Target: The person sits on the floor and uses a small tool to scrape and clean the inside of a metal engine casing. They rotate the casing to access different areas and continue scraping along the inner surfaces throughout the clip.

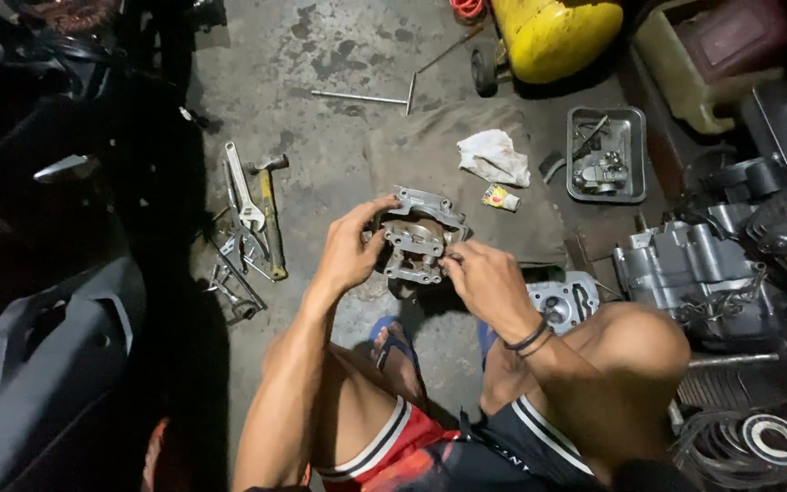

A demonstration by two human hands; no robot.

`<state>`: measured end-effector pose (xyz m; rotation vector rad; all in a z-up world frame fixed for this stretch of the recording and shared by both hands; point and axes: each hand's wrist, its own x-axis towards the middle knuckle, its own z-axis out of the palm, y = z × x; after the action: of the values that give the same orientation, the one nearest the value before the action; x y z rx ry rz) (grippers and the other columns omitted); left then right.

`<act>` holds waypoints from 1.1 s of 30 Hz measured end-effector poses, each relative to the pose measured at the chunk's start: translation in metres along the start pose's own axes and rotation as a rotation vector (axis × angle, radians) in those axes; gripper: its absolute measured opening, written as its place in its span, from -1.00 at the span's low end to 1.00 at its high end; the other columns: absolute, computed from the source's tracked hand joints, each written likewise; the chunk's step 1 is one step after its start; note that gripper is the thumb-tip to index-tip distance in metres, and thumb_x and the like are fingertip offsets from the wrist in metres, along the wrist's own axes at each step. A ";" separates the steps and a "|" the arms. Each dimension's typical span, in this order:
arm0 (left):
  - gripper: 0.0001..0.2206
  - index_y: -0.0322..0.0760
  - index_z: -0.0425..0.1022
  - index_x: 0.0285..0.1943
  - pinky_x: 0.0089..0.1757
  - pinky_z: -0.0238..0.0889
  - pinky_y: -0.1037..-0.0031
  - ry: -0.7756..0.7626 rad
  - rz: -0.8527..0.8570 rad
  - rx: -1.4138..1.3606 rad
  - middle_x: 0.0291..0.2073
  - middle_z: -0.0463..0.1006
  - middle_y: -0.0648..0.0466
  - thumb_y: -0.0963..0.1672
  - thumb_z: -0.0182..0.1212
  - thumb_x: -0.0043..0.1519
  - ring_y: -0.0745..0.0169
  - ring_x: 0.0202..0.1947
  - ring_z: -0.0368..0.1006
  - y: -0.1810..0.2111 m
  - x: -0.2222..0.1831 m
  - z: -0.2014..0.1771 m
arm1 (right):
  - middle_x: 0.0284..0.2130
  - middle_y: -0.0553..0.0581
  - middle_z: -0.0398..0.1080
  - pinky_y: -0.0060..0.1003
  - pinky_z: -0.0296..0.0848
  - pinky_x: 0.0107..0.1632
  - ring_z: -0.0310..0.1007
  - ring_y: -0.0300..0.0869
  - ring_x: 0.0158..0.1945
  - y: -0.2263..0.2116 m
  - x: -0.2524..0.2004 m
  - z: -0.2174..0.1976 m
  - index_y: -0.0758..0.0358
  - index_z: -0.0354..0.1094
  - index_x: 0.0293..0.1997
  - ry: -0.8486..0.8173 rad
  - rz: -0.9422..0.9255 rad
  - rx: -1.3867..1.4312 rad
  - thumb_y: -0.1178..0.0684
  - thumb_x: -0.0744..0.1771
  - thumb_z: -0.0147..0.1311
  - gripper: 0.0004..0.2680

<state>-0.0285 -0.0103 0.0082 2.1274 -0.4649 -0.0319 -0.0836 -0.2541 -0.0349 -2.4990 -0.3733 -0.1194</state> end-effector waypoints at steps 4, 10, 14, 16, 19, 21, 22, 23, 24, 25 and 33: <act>-0.52 -0.10 0.48 0.22 0.13 0.31 0.01 0.011 -0.022 -0.006 0.15 0.55 -0.10 -0.31 0.12 0.10 -0.27 0.19 0.41 0.001 -0.002 -0.001 | -0.35 0.20 0.58 -0.04 0.58 -0.15 0.60 0.14 -0.18 -0.014 0.000 -0.023 0.14 0.55 -0.17 0.021 0.029 0.202 0.02 0.33 0.19 -0.90; -0.52 -0.10 0.49 0.22 0.12 0.32 0.03 0.021 -0.019 0.007 0.13 0.57 -0.09 -0.31 0.11 0.11 -0.25 0.18 0.43 -0.005 -0.003 0.004 | -0.37 0.14 0.55 -0.12 0.58 -0.17 0.62 0.04 -0.24 -0.012 -0.004 -0.019 0.13 0.53 -0.13 0.022 0.017 0.019 -0.03 0.35 0.17 -0.87; -0.51 -0.06 0.49 0.23 0.12 0.33 0.04 0.026 -0.052 -0.013 0.13 0.57 -0.09 -0.31 0.12 0.11 -0.27 0.17 0.43 -0.003 -0.003 0.003 | -0.37 0.19 0.58 -0.06 0.58 -0.16 0.62 0.10 -0.22 -0.011 -0.004 -0.015 0.14 0.54 -0.16 -0.026 0.044 0.117 0.01 0.33 0.18 -0.89; -0.52 -0.07 0.49 0.23 0.11 0.34 0.03 0.022 -0.049 -0.024 0.12 0.57 -0.11 -0.31 0.12 0.11 -0.31 0.17 0.42 -0.004 -0.004 0.004 | -0.39 0.17 0.56 -0.10 0.58 -0.18 0.62 0.08 -0.25 -0.008 -0.004 -0.014 0.14 0.53 -0.15 -0.017 0.013 0.026 -0.01 0.35 0.16 -0.88; -0.53 -0.04 0.49 0.23 0.11 0.34 0.04 0.040 -0.050 0.001 0.12 0.57 -0.08 -0.29 0.14 0.13 -0.26 0.16 0.44 -0.009 -0.004 0.005 | -0.39 0.16 0.56 -0.11 0.59 -0.19 0.62 0.06 -0.27 -0.016 -0.005 -0.023 0.15 0.53 -0.14 0.005 0.038 0.093 0.01 0.35 0.15 -0.89; -0.53 -0.04 0.50 0.23 0.11 0.34 0.05 0.035 -0.064 -0.012 0.12 0.57 -0.08 -0.29 0.14 0.13 -0.26 0.17 0.44 -0.007 -0.005 0.005 | -0.41 0.17 0.57 -0.07 0.59 -0.21 0.63 0.08 -0.25 -0.019 -0.007 -0.021 0.11 0.55 -0.17 -0.031 0.055 0.112 -0.02 0.33 0.17 -0.89; -0.53 -0.04 0.50 0.23 0.11 0.34 0.05 0.036 -0.063 -0.009 0.12 0.57 -0.08 -0.29 0.14 0.13 -0.26 0.17 0.44 -0.006 -0.006 0.005 | -0.41 0.17 0.57 -0.07 0.59 -0.21 0.63 0.08 -0.25 -0.016 -0.005 -0.019 0.11 0.55 -0.17 -0.029 0.053 0.114 -0.02 0.33 0.17 -0.89; -0.53 -0.04 0.49 0.23 0.11 0.34 0.05 0.036 -0.061 -0.008 0.12 0.57 -0.09 -0.28 0.14 0.13 -0.27 0.16 0.44 -0.005 -0.007 0.004 | -0.41 0.14 0.56 -0.13 0.59 -0.22 0.63 0.04 -0.27 -0.013 -0.003 -0.017 0.12 0.54 -0.16 -0.028 0.042 0.059 -0.01 0.35 0.14 -0.88; -0.53 -0.05 0.49 0.24 0.11 0.34 0.04 0.035 -0.056 -0.009 0.12 0.57 -0.09 -0.28 0.15 0.13 -0.28 0.16 0.44 -0.004 -0.006 0.005 | -0.42 0.12 0.54 -0.19 0.59 -0.24 0.63 -0.01 -0.30 -0.009 -0.002 -0.016 0.13 0.53 -0.15 -0.024 0.034 0.004 -0.01 0.36 0.12 -0.88; -0.53 -0.05 0.49 0.24 0.11 0.34 0.04 0.033 -0.052 -0.006 0.12 0.57 -0.09 -0.28 0.15 0.13 -0.28 0.16 0.44 -0.003 -0.007 0.005 | -0.42 0.12 0.54 -0.19 0.59 -0.24 0.63 -0.01 -0.30 -0.014 -0.004 -0.021 0.13 0.53 -0.15 -0.019 0.035 0.004 -0.01 0.36 0.12 -0.88; -0.54 -0.03 0.49 0.22 0.10 0.35 0.02 0.039 -0.059 0.001 0.12 0.57 -0.08 -0.28 0.14 0.14 -0.28 0.16 0.43 0.002 -0.006 0.006 | -0.35 0.20 0.58 -0.08 0.59 -0.17 0.62 0.14 -0.22 -0.006 -0.004 -0.015 0.16 0.56 -0.15 -0.010 0.048 0.113 0.03 0.35 0.12 -0.88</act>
<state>-0.0362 -0.0136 0.0056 2.1382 -0.3788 -0.0241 -0.0889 -0.2587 -0.0203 -2.3955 -0.3150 -0.0646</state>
